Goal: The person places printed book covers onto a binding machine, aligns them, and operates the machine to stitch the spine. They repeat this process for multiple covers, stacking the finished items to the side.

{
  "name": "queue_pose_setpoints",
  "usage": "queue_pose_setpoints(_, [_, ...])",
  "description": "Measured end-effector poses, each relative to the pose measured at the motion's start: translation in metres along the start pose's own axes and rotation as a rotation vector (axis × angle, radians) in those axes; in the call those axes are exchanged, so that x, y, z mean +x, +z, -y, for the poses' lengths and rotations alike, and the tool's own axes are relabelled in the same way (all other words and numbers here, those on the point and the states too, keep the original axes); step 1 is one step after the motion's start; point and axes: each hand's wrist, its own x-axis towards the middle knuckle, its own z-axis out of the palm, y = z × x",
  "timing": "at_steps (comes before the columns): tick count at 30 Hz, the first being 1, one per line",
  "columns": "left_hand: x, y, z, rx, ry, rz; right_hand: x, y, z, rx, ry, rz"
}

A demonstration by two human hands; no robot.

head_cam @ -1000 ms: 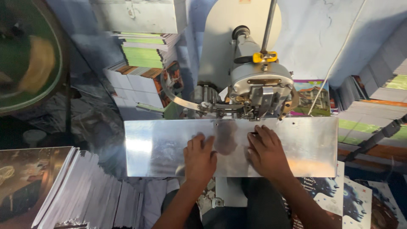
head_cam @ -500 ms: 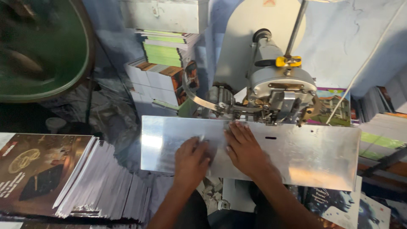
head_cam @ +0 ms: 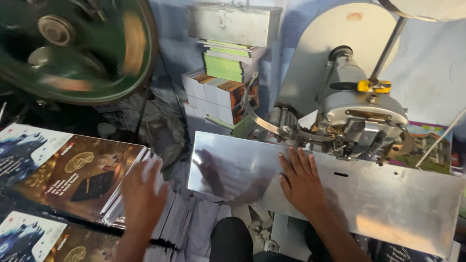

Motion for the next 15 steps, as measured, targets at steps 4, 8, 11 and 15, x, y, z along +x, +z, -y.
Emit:
queue_pose_setpoints(4, [-0.014, -0.019, 0.057, 0.279, -0.118, 0.030, 0.001, -0.001, 0.001, -0.015, -0.011, -0.003])
queue_pose_setpoints(8, [-0.039, -0.025, 0.094, 0.317, -0.221, 0.023, 0.001, 0.001, 0.001, -0.018, 0.010, 0.018])
queue_pose_setpoints(11, [-0.050, -0.020, 0.114, 0.333, -0.300, 0.067, 0.001, 0.003, 0.000, -0.030, 0.013, 0.029])
queue_pose_setpoints(15, [-0.059, -0.014, 0.128, 0.311, -0.267, 0.084, 0.000, 0.006, -0.002, -0.022, 0.014, 0.040])
